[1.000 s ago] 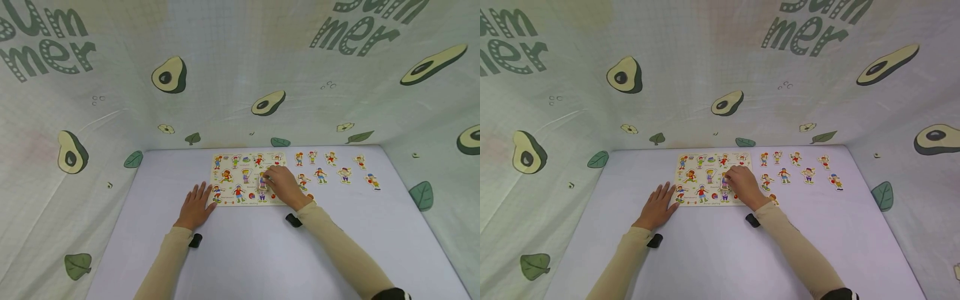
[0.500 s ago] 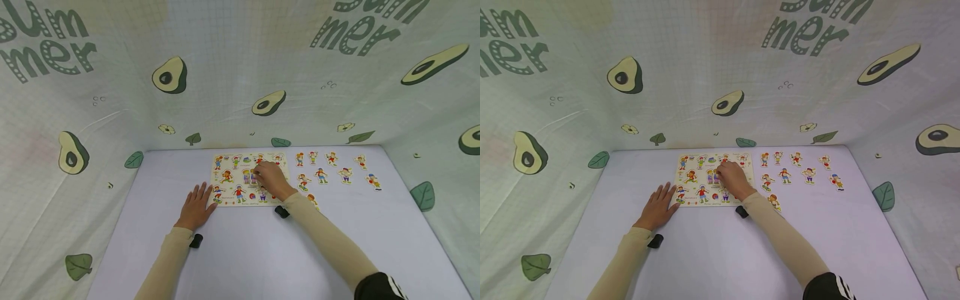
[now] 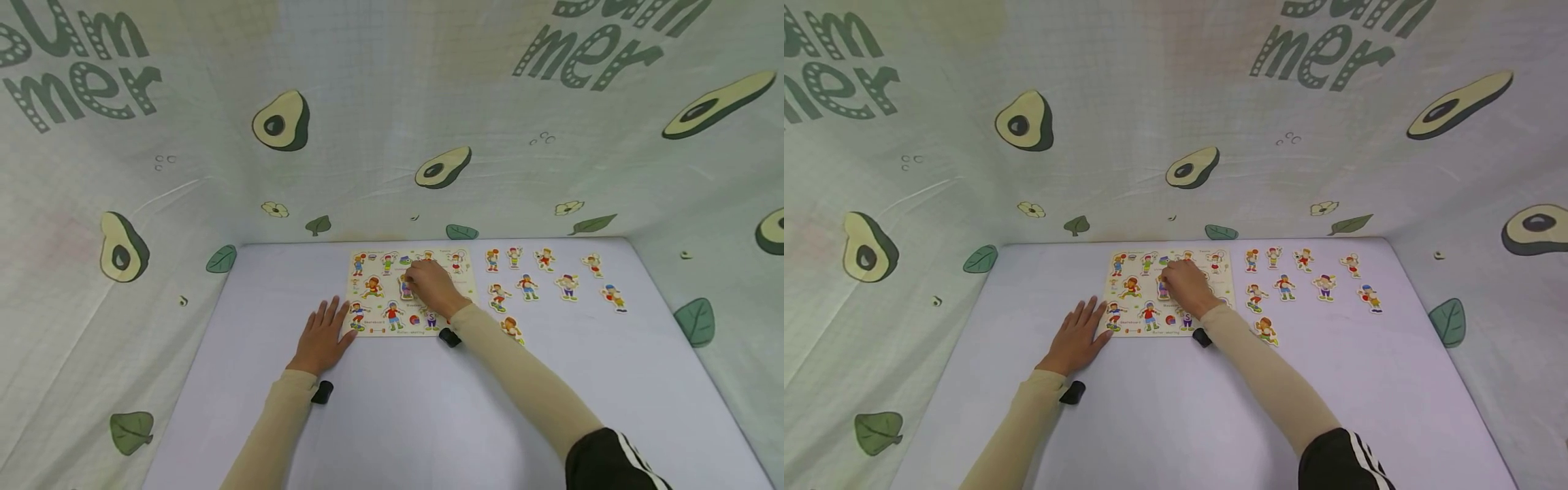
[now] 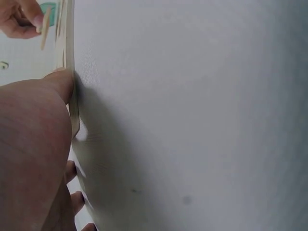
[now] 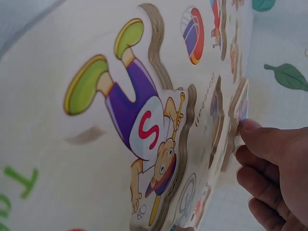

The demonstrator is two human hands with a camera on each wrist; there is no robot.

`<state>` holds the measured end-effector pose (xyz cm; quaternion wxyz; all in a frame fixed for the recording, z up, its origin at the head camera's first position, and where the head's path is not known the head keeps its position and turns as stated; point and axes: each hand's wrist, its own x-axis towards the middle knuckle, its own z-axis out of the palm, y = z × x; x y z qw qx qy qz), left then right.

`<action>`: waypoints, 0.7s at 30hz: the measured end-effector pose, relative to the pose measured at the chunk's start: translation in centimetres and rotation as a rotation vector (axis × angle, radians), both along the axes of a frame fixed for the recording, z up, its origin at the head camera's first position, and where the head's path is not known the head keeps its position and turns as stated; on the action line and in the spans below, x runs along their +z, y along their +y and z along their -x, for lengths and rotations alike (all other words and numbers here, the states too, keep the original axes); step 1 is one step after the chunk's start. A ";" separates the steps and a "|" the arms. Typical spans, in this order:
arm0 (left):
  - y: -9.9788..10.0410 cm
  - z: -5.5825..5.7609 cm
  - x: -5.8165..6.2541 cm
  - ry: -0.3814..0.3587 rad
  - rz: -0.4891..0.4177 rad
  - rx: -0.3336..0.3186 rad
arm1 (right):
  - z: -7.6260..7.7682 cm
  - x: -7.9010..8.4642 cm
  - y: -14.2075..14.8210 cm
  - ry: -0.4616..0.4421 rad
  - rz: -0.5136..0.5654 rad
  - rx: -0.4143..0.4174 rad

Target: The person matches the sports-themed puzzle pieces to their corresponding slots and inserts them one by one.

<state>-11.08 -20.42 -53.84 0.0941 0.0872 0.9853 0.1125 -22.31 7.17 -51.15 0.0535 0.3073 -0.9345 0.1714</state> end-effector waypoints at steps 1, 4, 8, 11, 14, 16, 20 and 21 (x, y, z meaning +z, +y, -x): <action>0.0 0.0 0.0 0.002 -0.001 0.000 | 0.1 0.0 -0.1 -0.005 -0.011 0.000; 0.0 0.0 0.0 -0.003 -0.010 0.004 | 0.3 -0.2 -0.4 -0.013 -0.039 0.001; 0.0 -0.1 0.0 0.003 -0.025 0.006 | 0.5 -0.4 -0.6 -0.013 -0.061 0.001; 0.0 -0.1 -0.2 0.001 -0.020 0.007 | 0.6 -0.6 -0.7 -0.013 -0.070 0.004; 0.0 0.0 -0.4 -0.003 -0.010 0.006 | 0.7 -0.7 -0.8 -0.011 -0.085 0.010; 0.0 0.0 -0.5 0.000 -0.007 0.004 | 0.7 -0.8 -0.9 -0.008 -0.096 0.013; 0.0 -0.1 -0.5 0.026 -0.017 -0.004 | 0.9 -0.7 -1.0 -0.004 -0.122 0.021; 0.0 -0.1 -0.4 0.032 -0.021 -0.004 | 0.9 -0.6 -1.0 -0.003 -0.126 0.024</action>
